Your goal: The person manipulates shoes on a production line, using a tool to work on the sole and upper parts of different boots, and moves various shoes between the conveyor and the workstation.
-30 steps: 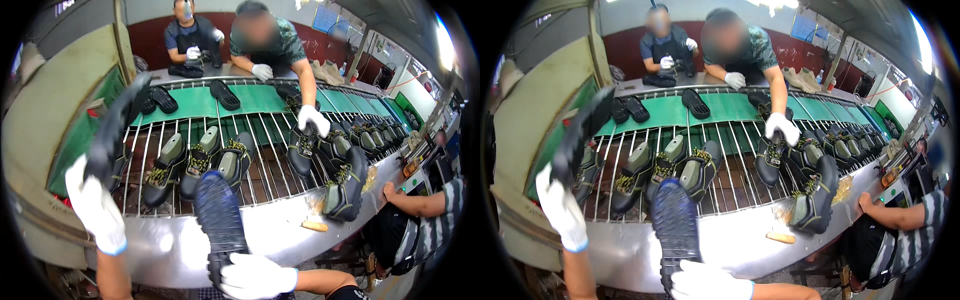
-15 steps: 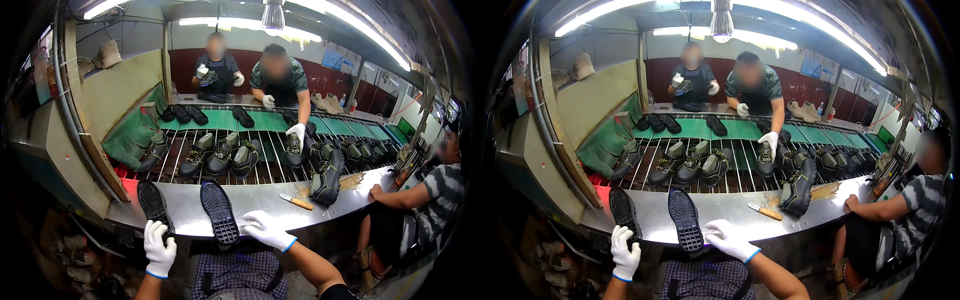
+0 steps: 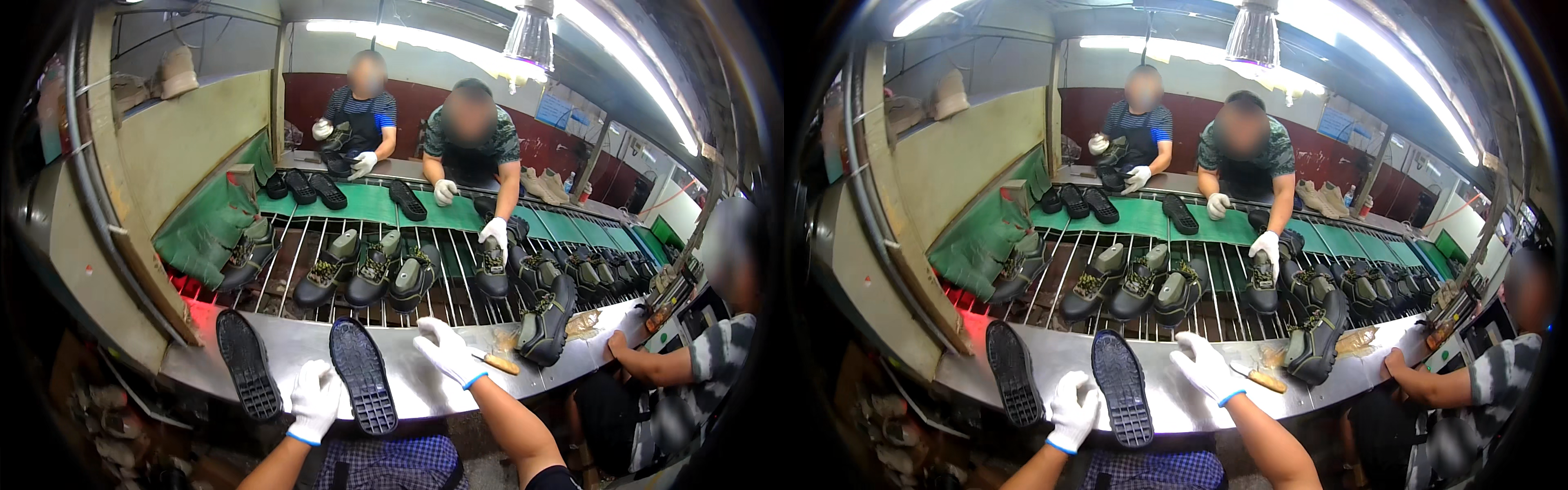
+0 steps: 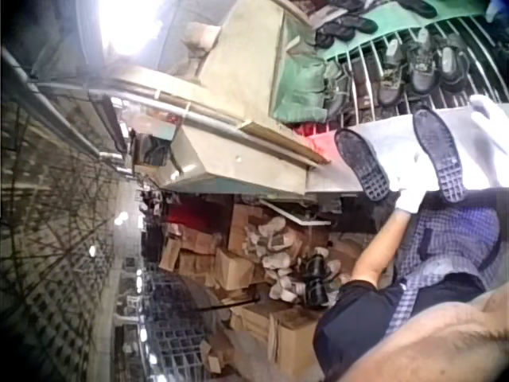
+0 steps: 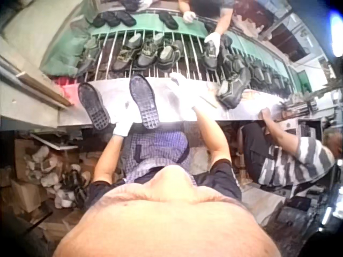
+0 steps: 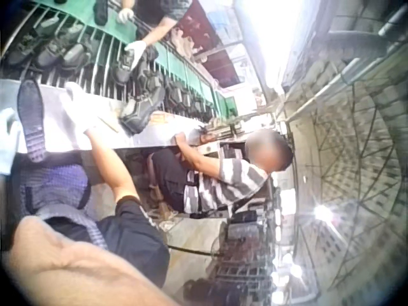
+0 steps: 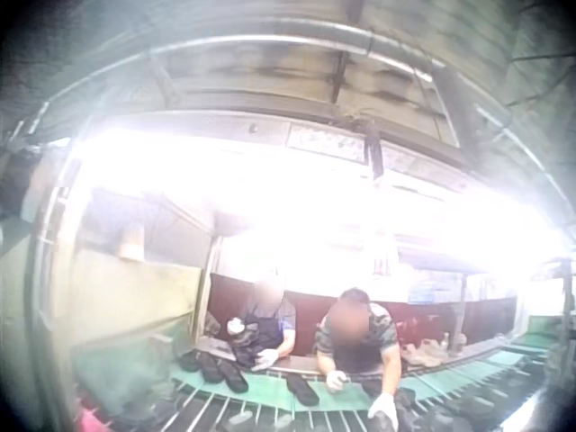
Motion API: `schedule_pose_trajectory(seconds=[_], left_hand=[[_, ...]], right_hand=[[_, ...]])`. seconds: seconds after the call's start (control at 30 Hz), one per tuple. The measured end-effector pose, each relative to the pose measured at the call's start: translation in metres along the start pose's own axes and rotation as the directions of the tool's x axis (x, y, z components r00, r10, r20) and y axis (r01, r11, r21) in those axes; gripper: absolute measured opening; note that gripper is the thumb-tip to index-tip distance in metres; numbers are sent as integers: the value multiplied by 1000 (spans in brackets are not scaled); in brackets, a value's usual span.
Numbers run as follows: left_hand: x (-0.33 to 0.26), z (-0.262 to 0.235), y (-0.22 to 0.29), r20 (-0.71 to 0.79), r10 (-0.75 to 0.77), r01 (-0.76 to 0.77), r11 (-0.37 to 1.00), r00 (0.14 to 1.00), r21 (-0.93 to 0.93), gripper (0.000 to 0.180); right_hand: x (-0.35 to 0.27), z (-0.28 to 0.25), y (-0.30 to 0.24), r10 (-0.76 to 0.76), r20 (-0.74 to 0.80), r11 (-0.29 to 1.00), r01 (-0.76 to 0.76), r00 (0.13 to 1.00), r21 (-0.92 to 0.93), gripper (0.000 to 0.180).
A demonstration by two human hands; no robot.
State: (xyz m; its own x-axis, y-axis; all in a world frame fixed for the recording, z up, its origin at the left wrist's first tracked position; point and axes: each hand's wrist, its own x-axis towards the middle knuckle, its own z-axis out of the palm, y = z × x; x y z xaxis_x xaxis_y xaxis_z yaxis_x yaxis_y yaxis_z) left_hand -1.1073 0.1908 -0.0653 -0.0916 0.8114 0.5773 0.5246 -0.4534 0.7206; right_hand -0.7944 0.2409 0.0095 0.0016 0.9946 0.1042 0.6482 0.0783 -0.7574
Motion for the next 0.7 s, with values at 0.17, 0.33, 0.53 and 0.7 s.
schedule_pose_trajectory(seconds=[0.17,0.33,0.53,0.7], left_hand=[[4,-2,5,-21,-6,6,1000,1000,20,29],[-30,9,-45,224,119,-214,858,967,468,49],[-21,-7,-20,327,-173,-13,868,929,496,61],[-12,-7,-29,287,12,-157,860,958,486,50]], right_hand=[[64,38,4,41,-189,994,-60,981,-97,70],[102,72,12,78,-452,974,-164,889,-155,99],[130,77,25,24,-486,973,-132,873,-190,112],[145,78,23,139,-461,966,-222,876,-131,128]])
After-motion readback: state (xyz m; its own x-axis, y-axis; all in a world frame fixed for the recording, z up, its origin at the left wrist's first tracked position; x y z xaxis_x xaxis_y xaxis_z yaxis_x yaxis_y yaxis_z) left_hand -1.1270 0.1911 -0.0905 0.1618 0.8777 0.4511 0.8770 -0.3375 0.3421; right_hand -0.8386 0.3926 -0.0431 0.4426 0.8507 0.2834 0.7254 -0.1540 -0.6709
